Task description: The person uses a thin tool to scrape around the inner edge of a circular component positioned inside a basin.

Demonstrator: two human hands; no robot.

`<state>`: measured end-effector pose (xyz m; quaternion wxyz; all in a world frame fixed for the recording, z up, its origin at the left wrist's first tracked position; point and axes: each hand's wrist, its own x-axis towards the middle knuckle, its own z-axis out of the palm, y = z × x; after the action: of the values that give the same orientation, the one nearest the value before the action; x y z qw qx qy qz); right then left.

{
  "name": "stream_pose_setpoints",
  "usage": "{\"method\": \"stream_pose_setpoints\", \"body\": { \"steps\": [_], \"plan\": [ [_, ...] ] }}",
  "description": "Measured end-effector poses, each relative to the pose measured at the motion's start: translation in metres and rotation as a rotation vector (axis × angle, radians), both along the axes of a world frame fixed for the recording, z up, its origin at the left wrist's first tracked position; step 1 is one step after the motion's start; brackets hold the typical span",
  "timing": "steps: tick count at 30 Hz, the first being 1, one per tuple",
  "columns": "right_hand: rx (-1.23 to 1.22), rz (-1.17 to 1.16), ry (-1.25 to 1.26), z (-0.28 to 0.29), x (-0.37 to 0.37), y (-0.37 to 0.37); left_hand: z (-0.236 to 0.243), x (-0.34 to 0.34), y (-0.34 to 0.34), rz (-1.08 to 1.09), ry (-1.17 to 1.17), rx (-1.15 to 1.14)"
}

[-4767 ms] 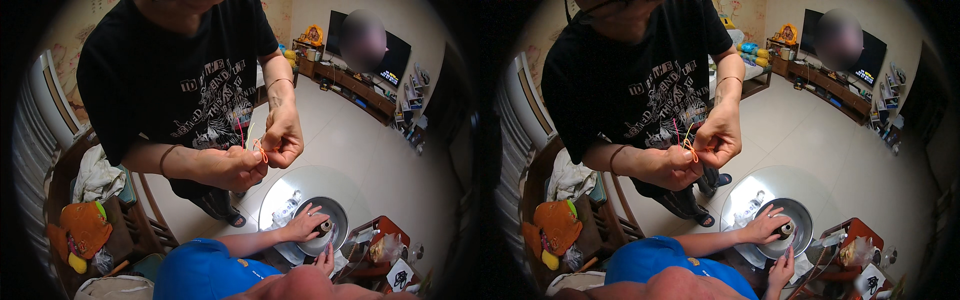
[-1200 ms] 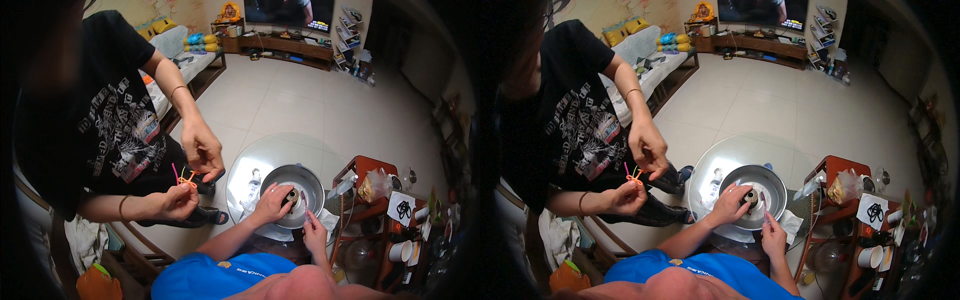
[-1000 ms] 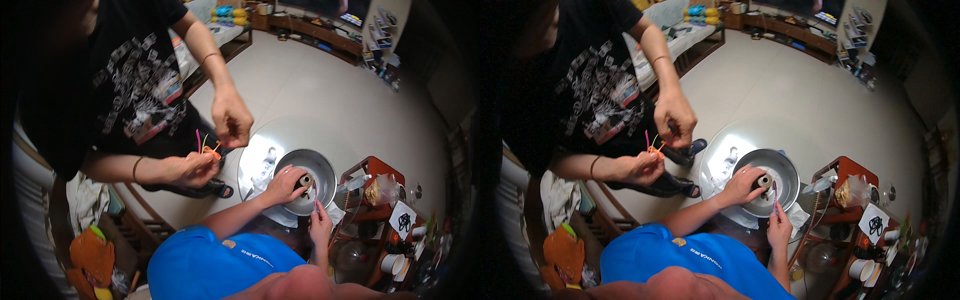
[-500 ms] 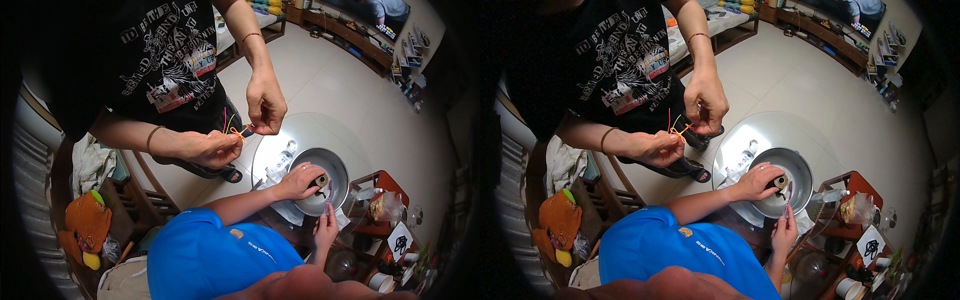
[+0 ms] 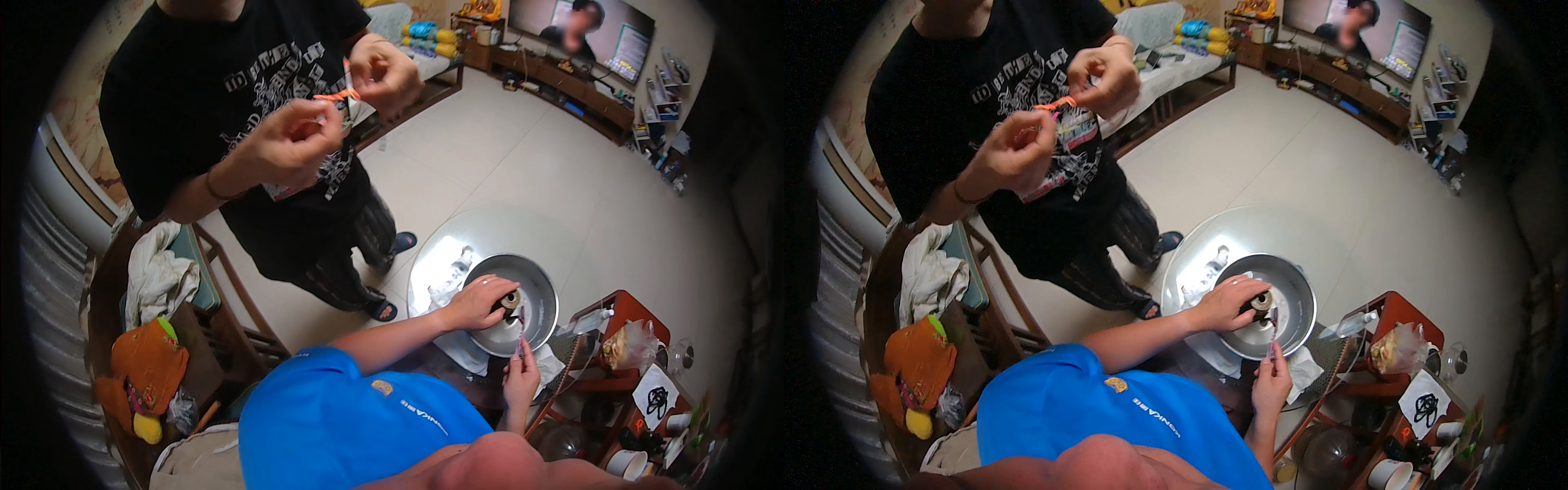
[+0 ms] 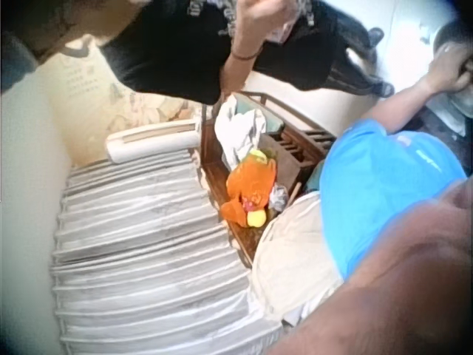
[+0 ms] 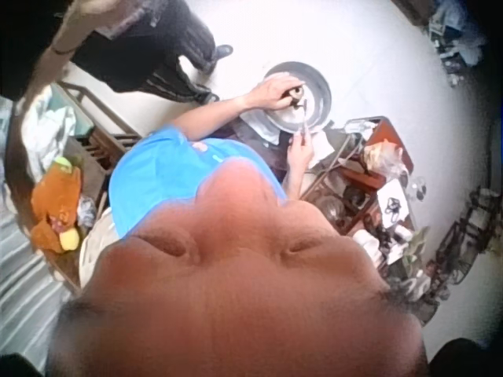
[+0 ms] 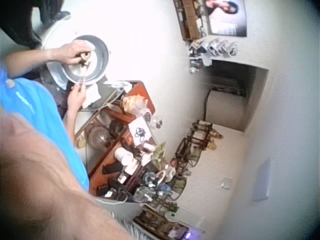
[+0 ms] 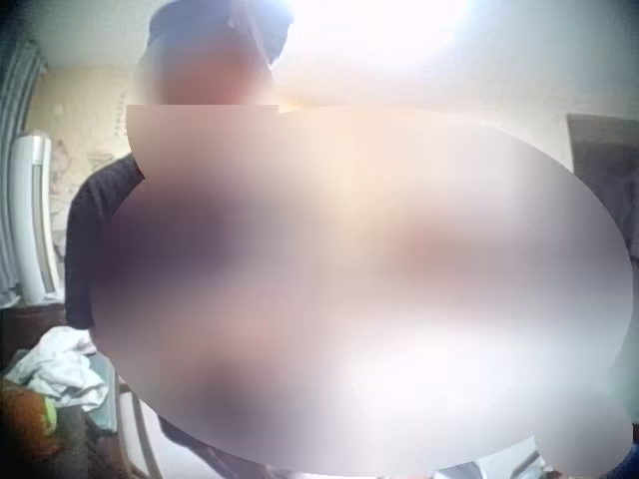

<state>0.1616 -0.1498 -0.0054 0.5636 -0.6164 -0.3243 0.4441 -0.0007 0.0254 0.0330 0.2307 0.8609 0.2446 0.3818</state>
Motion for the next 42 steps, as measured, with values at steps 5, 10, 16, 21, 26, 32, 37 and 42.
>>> {"method": "stream_pose_setpoints", "body": {
  "steps": [5,10,16,21,26,32,37,42],
  "plan": [
    [0.018,0.012,-0.06,-0.003,0.002,0.005,-0.004,-0.004,0.0,0.075,0.017,-0.042],
    [0.038,0.038,-0.112,-0.008,0.005,0.01,-0.002,-0.005,-0.005,0.11,0.026,-0.024],
    [0.042,0.086,-0.135,-0.009,0.009,0.008,-0.011,-0.006,-0.004,0.111,0.013,-0.045],
    [0.082,0.131,-0.127,-0.011,0.012,0.006,-0.01,-0.006,-0.005,0.116,0.029,-0.087],
    [0.08,0.154,-0.124,-0.011,0.018,0.008,-0.01,-0.008,-0.005,0.14,0.044,-0.056],
    [0.066,0.127,-0.125,-0.018,0.038,0.012,-0.009,-0.003,-0.008,0.223,0.074,-0.09],
    [0.055,0.106,-0.133,-0.005,0.052,0.014,-0.005,-0.003,-0.01,0.217,0.084,-0.06],
    [0.043,0.099,-0.159,0.01,0.05,0.012,-0.005,-0.007,-0.006,0.103,0.128,-0.004]
  ]
}}
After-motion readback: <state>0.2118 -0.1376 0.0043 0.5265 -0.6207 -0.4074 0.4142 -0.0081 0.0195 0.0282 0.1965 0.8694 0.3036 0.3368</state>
